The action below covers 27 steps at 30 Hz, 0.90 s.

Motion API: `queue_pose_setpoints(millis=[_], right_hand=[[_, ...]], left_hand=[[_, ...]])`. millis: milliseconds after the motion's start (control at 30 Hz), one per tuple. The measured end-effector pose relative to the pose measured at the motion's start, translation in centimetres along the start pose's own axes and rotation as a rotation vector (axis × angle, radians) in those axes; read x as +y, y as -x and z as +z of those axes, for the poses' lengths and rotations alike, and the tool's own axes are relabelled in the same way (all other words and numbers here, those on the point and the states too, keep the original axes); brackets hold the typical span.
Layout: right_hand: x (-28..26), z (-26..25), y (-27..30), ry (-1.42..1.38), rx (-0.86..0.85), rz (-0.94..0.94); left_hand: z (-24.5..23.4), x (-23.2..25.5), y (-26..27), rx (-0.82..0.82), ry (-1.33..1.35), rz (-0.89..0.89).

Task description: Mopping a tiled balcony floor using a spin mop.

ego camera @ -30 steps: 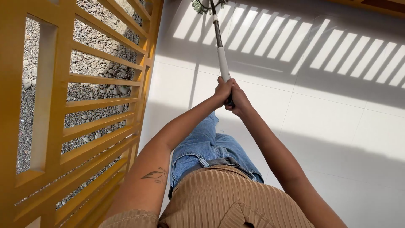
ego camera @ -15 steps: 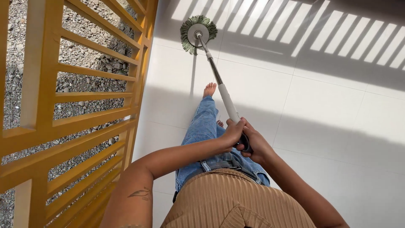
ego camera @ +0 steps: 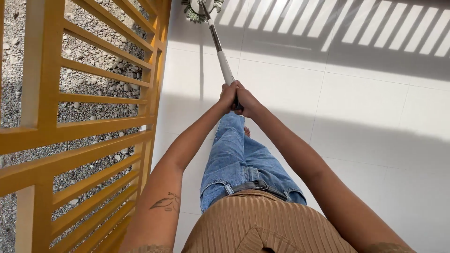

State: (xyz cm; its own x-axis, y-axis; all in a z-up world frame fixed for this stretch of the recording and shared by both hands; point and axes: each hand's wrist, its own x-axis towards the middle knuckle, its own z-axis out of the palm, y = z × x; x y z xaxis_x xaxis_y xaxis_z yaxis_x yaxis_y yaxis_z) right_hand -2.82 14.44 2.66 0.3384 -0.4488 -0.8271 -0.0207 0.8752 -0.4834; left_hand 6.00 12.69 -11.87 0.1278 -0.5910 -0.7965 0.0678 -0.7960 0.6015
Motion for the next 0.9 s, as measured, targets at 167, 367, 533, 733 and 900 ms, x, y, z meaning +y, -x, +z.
queue_pose_setpoints(millis=[167,367,533,733,900], right_hand=[[4.7,-2.5,7.4,0.044,-0.017,0.086],[5.3,-3.6,14.5,0.074,0.043,0.215],[4.6,-0.7,13.6,0.080,0.076,0.175],[5.7,2.5,7.0,0.084,0.024,0.066],[6.1,4.4,5.0,0.039,0.025,0.035]], left_hand=[[3.7,-4.3,11.8,-0.087,0.055,-0.130],[6.9,-9.2,17.7,-0.205,0.042,-0.143],[5.3,-10.0,14.9,-0.161,0.113,-0.072],[-1.1,-7.3,11.0,-0.121,0.045,-0.093],[-3.3,-9.1,7.0,-0.051,0.064,-0.050]])
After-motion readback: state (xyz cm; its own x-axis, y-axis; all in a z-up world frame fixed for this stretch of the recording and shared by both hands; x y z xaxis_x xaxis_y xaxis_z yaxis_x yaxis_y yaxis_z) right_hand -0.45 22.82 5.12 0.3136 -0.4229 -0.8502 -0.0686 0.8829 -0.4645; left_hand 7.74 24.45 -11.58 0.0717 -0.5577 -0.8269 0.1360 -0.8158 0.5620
